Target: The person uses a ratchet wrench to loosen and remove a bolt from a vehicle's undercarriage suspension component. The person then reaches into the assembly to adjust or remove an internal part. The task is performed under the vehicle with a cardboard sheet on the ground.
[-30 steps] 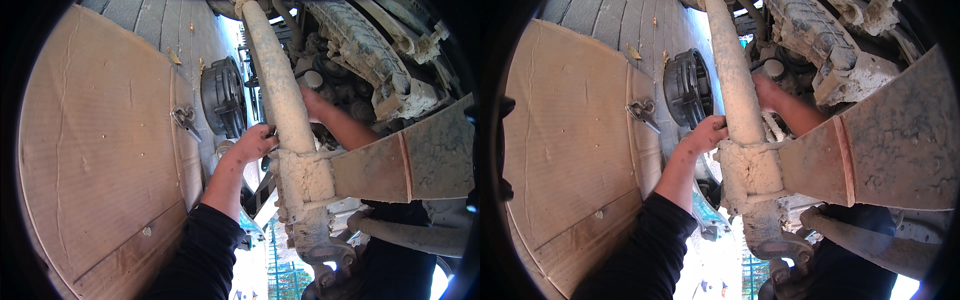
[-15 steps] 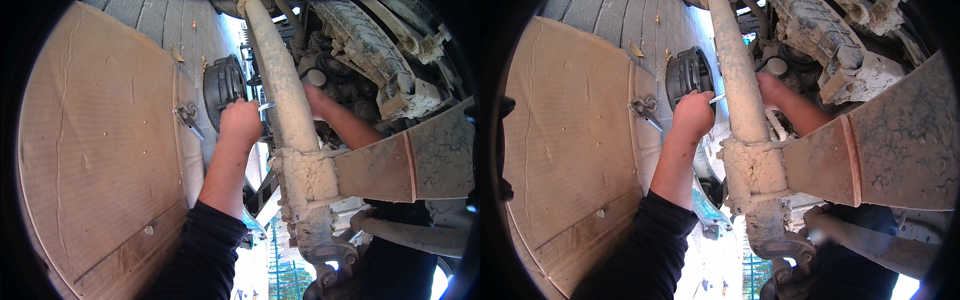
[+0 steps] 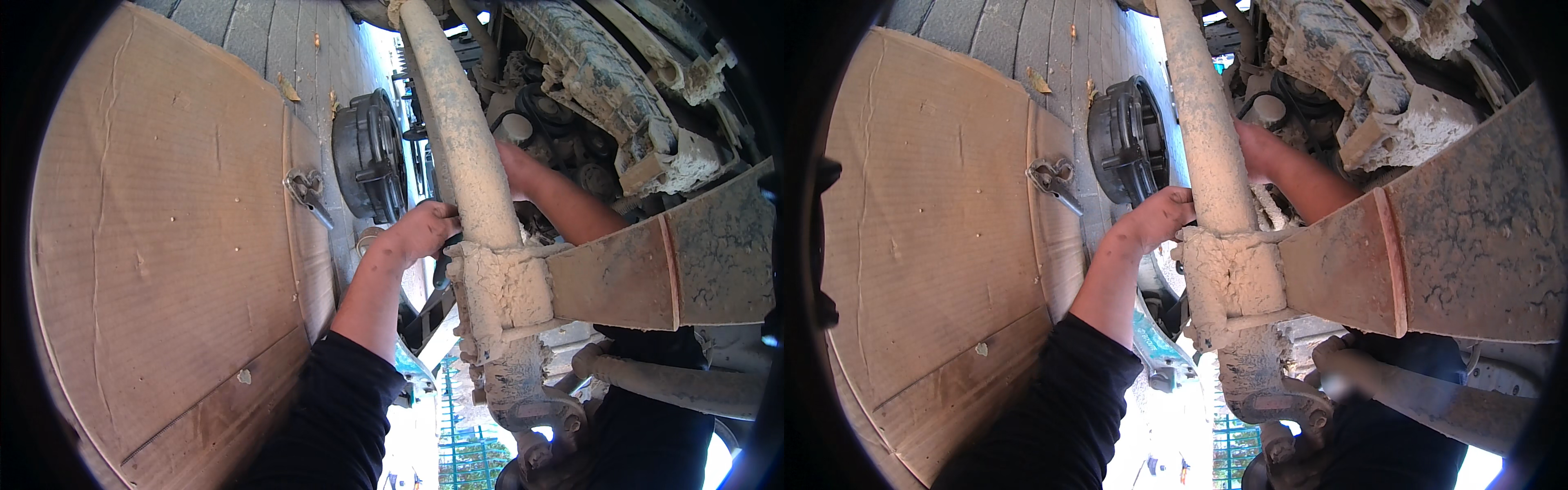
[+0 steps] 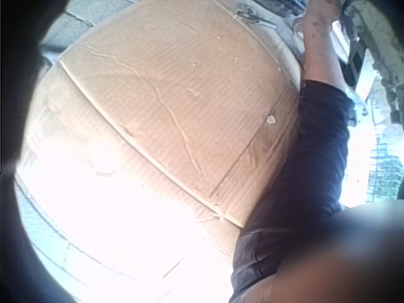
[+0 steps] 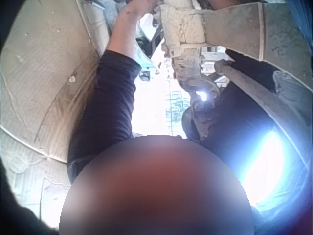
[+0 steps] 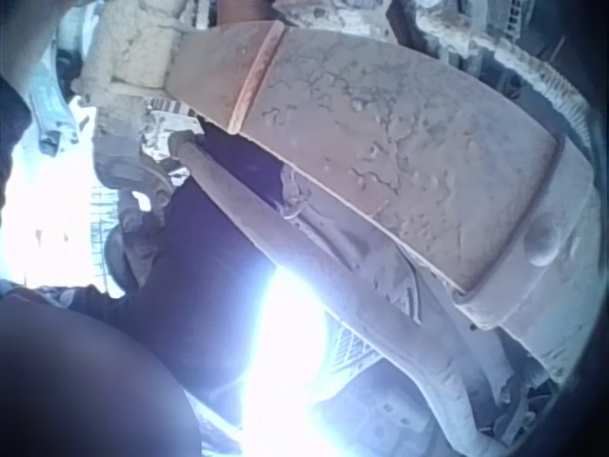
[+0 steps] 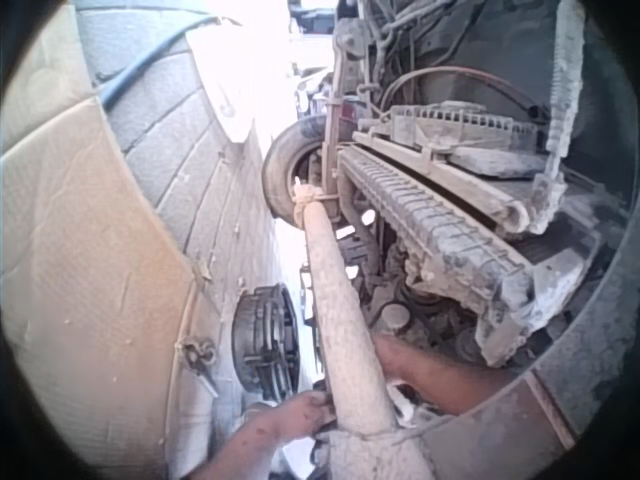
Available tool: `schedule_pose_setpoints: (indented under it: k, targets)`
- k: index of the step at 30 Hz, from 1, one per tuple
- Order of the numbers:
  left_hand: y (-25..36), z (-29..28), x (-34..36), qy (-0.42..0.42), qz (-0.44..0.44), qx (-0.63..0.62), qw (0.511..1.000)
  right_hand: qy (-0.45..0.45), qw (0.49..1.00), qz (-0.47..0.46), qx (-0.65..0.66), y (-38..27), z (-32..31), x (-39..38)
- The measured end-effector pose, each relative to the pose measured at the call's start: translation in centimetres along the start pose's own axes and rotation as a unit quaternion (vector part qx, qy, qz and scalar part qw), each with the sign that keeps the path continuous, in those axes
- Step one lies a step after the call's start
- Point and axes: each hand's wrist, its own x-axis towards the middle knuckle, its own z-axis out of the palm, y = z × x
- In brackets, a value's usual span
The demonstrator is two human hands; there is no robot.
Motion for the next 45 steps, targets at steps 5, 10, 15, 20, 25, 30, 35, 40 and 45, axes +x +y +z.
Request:
schedule_pose_setpoints:
  k: [5, 10, 15, 20, 25, 30, 35, 40, 45]
  targets:
    - [-0.2, 0.3, -0.1, -0.009, -0.023, -0.036, 0.999, -0.003, 0.989, -0.043, -0.139, -1.0, 1.4, -1.2]
    - [1.8, -1.0, -0.4, 0.161, 0.075, 0.371, 0.911, 0.047, 0.986, 0.042, 0.154, -0.2, 1.0, -0.4]
    - [4.0, -1.6, -0.8, 0.347, 0.198, 0.504, 0.766, 0.058, 0.981, -0.099, -0.157, 0.9, -0.3, 0.7]
    - [5.0, -1.1, -0.2, 0.334, 0.228, 0.57, 0.715, 0.056, 0.925, -0.162, -0.34, 2.2, -1.9, -0.6]
    - [4.7, -0.7, 0.3, 0.238, 0.088, 0.503, 0.826, -0.032, 0.978, -0.157, -0.131, 2.2, -1.0, -0.5]
    - [2.0, -1.3, 0.9, 0.05, 0.087, 0.299, 0.949, 0.019, 0.979, 0.067, 0.192, -1.3, 2.1, -3.7]
    - [-2.5, 1.9, 1.3, -0.065, 0.064, -0.203, 0.975, 0.018, 0.987, 0.059, 0.15, -2.2, 2.4, -4.1]
    - [-3.0, 2.7, 1.2, -0.048, 0.088, -0.183, 0.978, -0.027, 0.969, -0.106, -0.223, -0.1, -0.4, -2.8]
    - [0.5, -0.6, 0.3, 0.098, 0.138, 0.3, 0.939, 0.082, 0.829, -0.092, -0.545, -1.8, -1.2, -3.9]
